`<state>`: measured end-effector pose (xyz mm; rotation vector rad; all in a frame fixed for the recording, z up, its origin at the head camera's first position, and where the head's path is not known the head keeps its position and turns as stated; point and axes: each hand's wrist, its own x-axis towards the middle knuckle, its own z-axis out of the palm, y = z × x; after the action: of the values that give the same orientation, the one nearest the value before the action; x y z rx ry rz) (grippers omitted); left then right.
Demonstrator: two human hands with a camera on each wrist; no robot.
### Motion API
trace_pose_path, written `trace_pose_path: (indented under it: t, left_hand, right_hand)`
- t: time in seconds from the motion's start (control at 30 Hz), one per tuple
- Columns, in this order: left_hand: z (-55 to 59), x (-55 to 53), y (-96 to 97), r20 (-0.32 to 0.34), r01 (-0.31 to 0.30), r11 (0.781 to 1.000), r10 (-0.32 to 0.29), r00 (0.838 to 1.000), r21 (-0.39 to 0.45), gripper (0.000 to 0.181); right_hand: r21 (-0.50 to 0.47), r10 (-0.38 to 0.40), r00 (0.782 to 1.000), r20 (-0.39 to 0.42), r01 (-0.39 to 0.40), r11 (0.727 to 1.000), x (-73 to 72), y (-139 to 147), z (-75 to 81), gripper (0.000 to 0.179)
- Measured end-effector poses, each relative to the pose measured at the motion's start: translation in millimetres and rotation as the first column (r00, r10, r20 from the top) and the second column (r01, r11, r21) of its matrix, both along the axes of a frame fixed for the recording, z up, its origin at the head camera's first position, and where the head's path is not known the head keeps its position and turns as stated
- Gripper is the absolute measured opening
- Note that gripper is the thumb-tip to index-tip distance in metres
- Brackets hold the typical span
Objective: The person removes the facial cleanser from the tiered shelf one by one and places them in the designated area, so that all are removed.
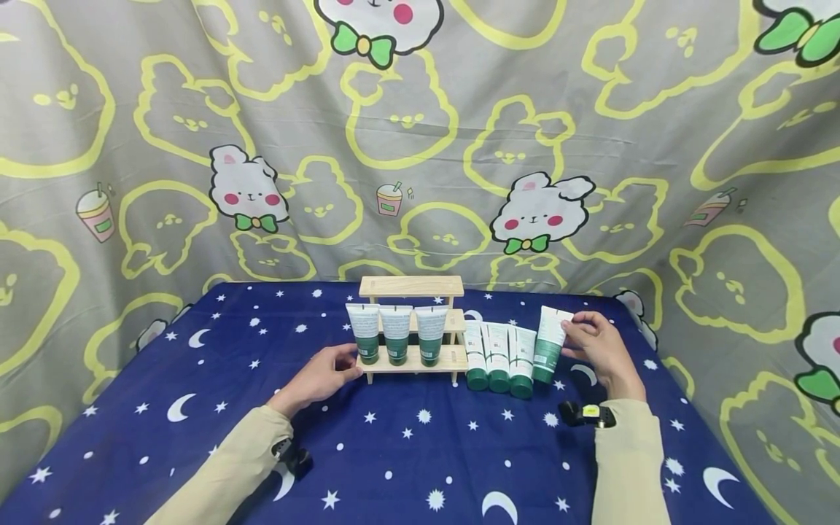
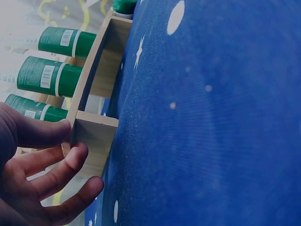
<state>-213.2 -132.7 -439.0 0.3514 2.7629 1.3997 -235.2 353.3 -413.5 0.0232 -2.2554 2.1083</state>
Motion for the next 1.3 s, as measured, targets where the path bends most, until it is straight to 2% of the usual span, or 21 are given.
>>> trace_pose_path:
  t: [0.13,0.33,0.6,0.8,1.07,1.3]
  left_hand:
    - [0.3,0.3,0.1,0.001,0.000,1.000,0.000,1.000,0.000,0.047]
    - [-0.2,-0.1,0.4,0.003,-0.002,1.000,0.002,1.000,-0.006,0.047]
    - [-0.7,-0.4,0.0,0.004,0.000,1.000,0.000,1.000,-0.011,0.047]
    - [0.7,0.5,0.3,0.002,0.000,1.000,0.000,1.000,-0.012,0.047]
    - [-0.3,0.1,0.4,0.007,-0.007,1.000,0.007,1.000,-0.022,0.047]
    - [0.7,0.7,0.8,0.008,-0.009,1.000,0.009,1.000,-0.018,0.046]
  right_hand:
    - [0.009,0.004,0.999,0.041,-0.004,1.000,-1.9,2.3,-7.5,0.023]
    - [0.173,-0.023,0.996,0.081,0.009,0.985,-5.4,-0.8,-18.5,0.035]
    - [0.187,-0.083,0.982,0.168,0.051,0.981,-9.1,-5.3,-32.4,0.038]
    - [0.233,-0.127,0.965,0.228,0.073,0.970,-12.3,-5.1,-41.8,0.043]
    - [0.264,-0.156,0.959,0.238,0.091,0.960,-13.2,-5.1,-48.3,0.050]
    - [0.315,-0.158,0.960,0.230,0.080,0.946,-9.3,-11.1,-43.9,0.050]
